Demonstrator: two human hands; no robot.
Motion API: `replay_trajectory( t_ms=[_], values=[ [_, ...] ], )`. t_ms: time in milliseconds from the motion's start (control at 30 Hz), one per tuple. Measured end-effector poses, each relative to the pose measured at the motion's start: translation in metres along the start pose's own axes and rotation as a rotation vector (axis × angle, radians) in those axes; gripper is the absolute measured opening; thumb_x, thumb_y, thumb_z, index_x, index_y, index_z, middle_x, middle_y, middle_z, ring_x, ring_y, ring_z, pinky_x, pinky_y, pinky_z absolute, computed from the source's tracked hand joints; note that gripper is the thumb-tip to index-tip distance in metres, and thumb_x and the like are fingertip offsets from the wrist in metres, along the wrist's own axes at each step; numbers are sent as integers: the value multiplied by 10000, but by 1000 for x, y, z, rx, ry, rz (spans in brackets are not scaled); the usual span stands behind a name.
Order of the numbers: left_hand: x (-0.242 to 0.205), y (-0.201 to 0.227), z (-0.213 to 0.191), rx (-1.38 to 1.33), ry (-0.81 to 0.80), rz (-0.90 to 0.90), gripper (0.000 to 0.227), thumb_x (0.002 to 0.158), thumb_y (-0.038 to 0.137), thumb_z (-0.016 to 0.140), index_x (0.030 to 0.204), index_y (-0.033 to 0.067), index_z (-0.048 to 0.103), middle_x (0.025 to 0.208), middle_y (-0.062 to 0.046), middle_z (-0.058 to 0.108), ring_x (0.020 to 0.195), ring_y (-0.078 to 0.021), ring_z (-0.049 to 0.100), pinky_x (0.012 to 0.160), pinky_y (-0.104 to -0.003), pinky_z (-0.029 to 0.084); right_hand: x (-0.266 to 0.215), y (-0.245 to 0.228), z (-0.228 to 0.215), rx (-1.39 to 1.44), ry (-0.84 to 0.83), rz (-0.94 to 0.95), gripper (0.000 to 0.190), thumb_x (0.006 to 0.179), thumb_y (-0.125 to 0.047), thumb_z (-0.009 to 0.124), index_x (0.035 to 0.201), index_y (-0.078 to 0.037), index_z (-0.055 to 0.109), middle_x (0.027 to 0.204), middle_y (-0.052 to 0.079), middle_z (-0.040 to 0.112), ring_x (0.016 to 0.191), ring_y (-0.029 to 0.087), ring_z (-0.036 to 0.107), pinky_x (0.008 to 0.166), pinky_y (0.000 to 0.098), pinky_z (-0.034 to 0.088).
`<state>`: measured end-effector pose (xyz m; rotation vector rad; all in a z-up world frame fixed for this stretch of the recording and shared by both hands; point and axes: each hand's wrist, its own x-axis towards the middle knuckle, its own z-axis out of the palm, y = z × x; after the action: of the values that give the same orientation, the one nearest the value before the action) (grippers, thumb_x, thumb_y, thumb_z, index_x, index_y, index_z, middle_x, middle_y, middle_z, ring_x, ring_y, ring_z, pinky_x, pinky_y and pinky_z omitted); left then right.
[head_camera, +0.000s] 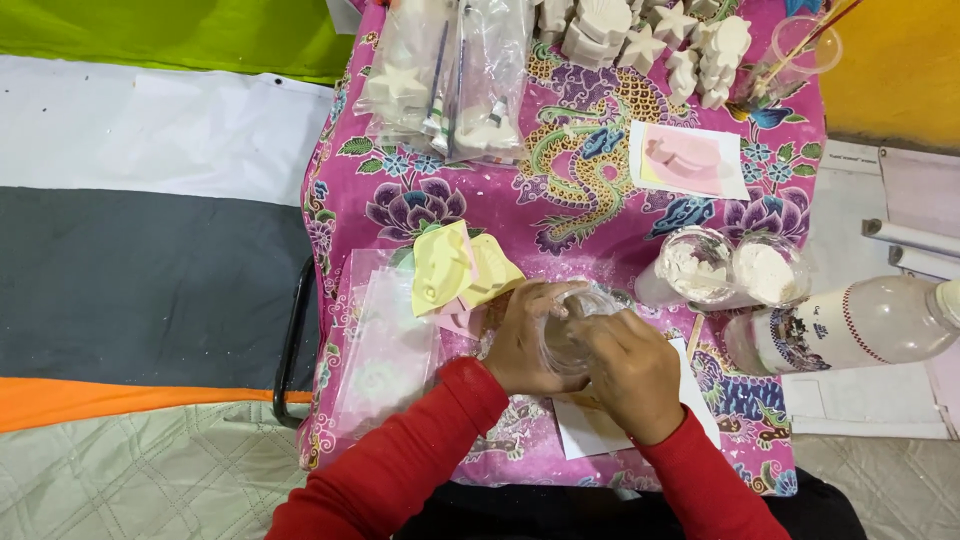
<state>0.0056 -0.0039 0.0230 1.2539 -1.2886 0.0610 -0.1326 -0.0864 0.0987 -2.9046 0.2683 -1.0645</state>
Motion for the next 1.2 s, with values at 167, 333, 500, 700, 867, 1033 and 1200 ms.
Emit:
replay_trajectory(
  t_ms=[167, 333, 500, 700, 867, 1033, 1200],
  values=[
    [-1, 2, -4, -37, 18, 31, 760, 623, 436, 891, 1165, 102, 475, 1299, -168, 640, 1162, -371, 645, 1075, -564, 412, 16, -5, -26, 148, -161, -108, 129, 864, -36, 602, 873, -142, 675, 713, 25, 630, 706, 260, 644, 559, 356, 509],
    [11, 18, -11, -59, -183, -156, 579, 626, 485, 857, 975, 69, 657, 1390, -148, 614, 1290, -307, 600, 1190, -536, 316, 12, 12, -31, 58, -225, -212, 224, 843, 25, 760, 1016, -85, 671, 919, 78, 739, 705, 184, 605, 492, 293, 464],
    [3, 16, -5, 7, -175, -86, 890, 664, 524, 835, 1337, 53, 493, 1379, -127, 617, 1249, -294, 624, 1199, -556, 324, -4, 1, -10, -75, -137, -150, 133, 889, 88, 684, 895, -30, 623, 748, 101, 638, 649, 211, 550, 510, 323, 425],
    [6, 25, -5, 53, -176, -121, 800, 708, 542, 786, 1303, 59, 556, 1321, -108, 654, 1207, -280, 642, 1157, -496, 351, -28, -9, -4, 276, -154, 351, 97, 983, -100, 617, 993, -36, 691, 799, 88, 692, 687, 218, 627, 594, 362, 480],
    [1, 15, -5, -10, -67, -102, 908, 681, 501, 867, 1354, 26, 486, 1310, -143, 625, 1187, -323, 621, 1131, -523, 433, -14, -12, -14, 240, -77, 344, 171, 1018, -125, 588, 1015, -4, 708, 863, 116, 718, 728, 245, 629, 622, 370, 495],
    [-4, 9, -9, -115, -164, -320, 983, 579, 378, 865, 1412, 35, 470, 1295, -189, 542, 1230, -322, 535, 1039, -449, 509, -4, -4, -8, 150, -217, -20, 423, 779, 136, 644, 1136, -86, 692, 983, 67, 742, 795, 225, 611, 572, 320, 493],
    [-13, -9, -9, -204, -220, -253, 1030, 575, 338, 911, 1405, 34, 383, 1314, -223, 479, 1203, -342, 540, 968, -445, 555, -9, 11, -18, 126, -369, -93, 399, 713, -254, 884, 1049, -150, 697, 940, 17, 719, 783, 197, 582, 536, 339, 473]
  ],
)
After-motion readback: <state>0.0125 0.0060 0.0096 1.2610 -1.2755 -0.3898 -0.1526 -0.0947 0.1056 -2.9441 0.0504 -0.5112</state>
